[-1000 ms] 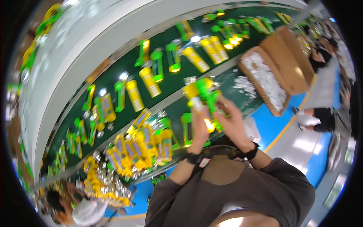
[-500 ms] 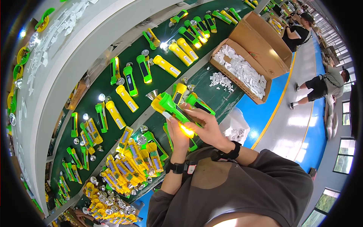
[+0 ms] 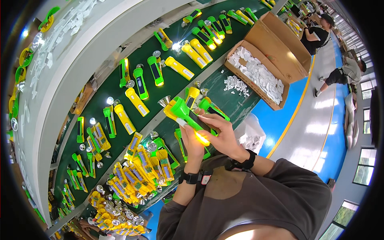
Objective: Assemble green and yellow solar-powered flashlights on a factory assembly line.
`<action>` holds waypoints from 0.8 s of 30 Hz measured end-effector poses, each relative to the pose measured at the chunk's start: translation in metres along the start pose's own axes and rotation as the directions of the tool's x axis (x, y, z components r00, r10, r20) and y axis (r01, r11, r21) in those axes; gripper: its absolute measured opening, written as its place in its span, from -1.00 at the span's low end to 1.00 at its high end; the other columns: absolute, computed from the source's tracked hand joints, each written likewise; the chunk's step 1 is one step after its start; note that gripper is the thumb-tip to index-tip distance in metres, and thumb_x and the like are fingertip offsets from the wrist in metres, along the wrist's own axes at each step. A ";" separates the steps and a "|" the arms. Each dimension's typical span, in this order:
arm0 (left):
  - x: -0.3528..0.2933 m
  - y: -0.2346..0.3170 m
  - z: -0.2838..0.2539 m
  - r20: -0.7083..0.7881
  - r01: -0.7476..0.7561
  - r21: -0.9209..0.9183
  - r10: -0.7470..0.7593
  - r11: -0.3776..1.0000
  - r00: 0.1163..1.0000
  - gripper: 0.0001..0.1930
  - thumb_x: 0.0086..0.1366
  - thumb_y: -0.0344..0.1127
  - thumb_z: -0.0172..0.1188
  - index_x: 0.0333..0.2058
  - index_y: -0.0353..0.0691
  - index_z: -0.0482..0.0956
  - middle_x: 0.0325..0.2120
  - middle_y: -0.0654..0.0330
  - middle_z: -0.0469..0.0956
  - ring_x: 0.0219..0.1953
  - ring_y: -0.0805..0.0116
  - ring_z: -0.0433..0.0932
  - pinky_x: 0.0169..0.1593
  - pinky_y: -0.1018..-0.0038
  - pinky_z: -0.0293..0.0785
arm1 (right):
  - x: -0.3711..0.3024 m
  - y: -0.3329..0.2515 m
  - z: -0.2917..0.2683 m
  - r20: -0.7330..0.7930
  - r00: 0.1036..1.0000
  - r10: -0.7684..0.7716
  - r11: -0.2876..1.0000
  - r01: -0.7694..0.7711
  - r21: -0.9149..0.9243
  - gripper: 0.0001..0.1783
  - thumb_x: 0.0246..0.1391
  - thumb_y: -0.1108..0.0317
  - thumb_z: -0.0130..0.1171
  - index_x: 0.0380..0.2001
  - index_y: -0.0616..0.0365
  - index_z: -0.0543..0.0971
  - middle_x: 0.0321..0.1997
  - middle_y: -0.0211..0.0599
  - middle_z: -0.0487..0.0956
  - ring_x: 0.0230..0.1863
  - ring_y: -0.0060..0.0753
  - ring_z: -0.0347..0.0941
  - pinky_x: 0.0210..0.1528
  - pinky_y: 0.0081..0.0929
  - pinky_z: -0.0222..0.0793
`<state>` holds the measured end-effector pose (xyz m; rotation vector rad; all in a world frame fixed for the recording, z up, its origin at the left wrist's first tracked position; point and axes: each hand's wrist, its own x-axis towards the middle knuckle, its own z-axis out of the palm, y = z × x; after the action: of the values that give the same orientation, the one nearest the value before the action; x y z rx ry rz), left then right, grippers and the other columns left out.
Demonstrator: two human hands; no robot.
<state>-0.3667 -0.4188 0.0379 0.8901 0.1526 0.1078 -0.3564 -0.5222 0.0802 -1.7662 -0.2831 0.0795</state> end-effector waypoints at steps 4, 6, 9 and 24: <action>-0.002 0.004 0.004 -0.019 0.003 -0.005 -0.003 1.000 1.000 -0.44 0.41 0.05 -0.32 0.18 -0.29 0.05 0.11 -0.03 0.27 0.15 0.11 0.31 0.20 0.22 0.23 | 0.000 0.002 0.003 -0.015 0.999 0.031 0.999 -0.032 -0.027 -0.56 -0.06 0.54 0.24 -0.04 0.33 0.47 0.04 -0.08 0.43 0.05 -0.29 0.42 0.10 -0.47 0.34; -0.003 0.005 0.004 -0.015 0.012 -0.002 -0.012 1.000 1.000 -0.45 0.41 0.04 -0.31 0.18 -0.27 0.04 0.10 -0.02 0.28 0.14 0.10 0.31 0.19 0.21 0.24 | 0.000 0.004 0.007 -0.100 0.995 -0.009 1.000 0.010 0.016 -0.58 -0.18 0.45 0.33 -0.17 0.33 0.52 -0.11 -0.05 0.53 -0.09 -0.17 0.50 -0.06 -0.44 0.39; -0.009 0.006 0.002 0.023 -0.008 -0.030 0.009 1.000 1.000 -0.48 0.40 -0.05 -0.19 0.17 -0.27 0.05 0.10 -0.01 0.28 0.13 0.11 0.34 0.17 0.22 0.28 | -0.007 -0.006 0.003 -0.035 0.998 -0.052 0.980 0.045 -0.195 -0.59 -0.18 0.44 0.32 -0.18 0.32 0.53 -0.12 -0.06 0.53 -0.13 -0.12 0.50 -0.09 -0.40 0.40; -0.036 0.008 -0.025 0.204 -0.066 0.375 -0.013 0.925 0.979 -0.41 0.26 -0.35 0.03 0.20 -0.29 0.00 0.01 0.04 0.31 -0.03 0.27 0.40 0.06 0.36 0.33 | 0.006 -0.043 -0.020 0.106 0.991 0.088 0.994 -0.095 0.063 -0.60 -0.10 0.48 0.27 -0.12 0.32 0.48 -0.37 -0.31 0.50 -0.39 -0.61 0.34 -0.30 -0.60 0.34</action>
<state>-0.4066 -0.4005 0.0316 1.2859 -0.0335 0.0109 -0.3530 -0.5322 0.1270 -1.7101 -0.2709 0.2439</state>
